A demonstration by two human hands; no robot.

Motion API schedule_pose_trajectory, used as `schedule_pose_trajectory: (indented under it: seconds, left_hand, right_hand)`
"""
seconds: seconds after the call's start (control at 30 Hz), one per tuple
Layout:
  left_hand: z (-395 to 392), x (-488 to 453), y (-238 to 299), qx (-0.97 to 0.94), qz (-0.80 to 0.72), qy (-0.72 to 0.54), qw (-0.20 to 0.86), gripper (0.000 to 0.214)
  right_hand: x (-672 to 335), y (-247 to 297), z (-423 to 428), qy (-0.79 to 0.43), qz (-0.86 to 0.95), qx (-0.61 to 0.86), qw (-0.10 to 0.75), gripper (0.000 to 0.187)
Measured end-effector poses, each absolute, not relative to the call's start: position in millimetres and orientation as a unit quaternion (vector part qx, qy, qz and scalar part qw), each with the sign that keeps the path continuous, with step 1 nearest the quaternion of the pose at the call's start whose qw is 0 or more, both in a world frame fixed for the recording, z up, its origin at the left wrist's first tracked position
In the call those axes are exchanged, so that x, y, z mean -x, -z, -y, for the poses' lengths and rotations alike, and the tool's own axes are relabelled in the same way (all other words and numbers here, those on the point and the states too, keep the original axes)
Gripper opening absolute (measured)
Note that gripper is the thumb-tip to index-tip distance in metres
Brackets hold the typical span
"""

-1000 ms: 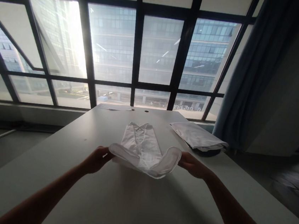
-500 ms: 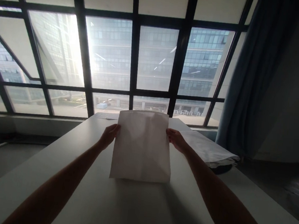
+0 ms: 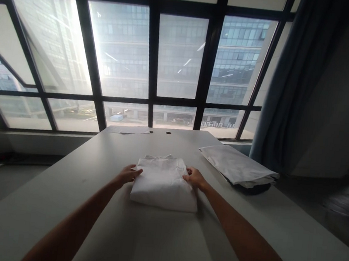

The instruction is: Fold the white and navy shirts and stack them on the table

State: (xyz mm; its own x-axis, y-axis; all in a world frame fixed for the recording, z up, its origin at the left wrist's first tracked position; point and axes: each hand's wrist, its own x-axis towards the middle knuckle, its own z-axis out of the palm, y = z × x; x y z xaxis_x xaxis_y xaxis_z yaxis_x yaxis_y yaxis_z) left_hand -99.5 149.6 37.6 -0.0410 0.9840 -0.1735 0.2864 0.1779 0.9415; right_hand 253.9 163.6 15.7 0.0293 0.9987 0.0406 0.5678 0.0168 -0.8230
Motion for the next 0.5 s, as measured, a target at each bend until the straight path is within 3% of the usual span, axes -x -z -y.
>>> schedule_pose_trajectory:
  seconds: [0.17,0.33,0.5]
  left_hand:
    - [-153.9,82.4,-35.9,-0.569,-0.56,-0.449,0.402,0.074]
    - [-162.9,88.4,-22.8,-0.606,-0.459,-0.573,0.306,0.063]
    - [-175.1,88.1,-8.6,-0.579,-0.54,-0.51,0.337,0.055]
  right_hand:
    - [-237.7,-22.1,-166.2,-0.284,0.623,0.597,0.418,0.06]
    - [-233.1,-21.4,-176.5,-0.243,0.642,0.508,0.52,0.054]
    - [-227.1,-15.9,-190.7,-0.219,0.617,0.616,0.437,0.05]
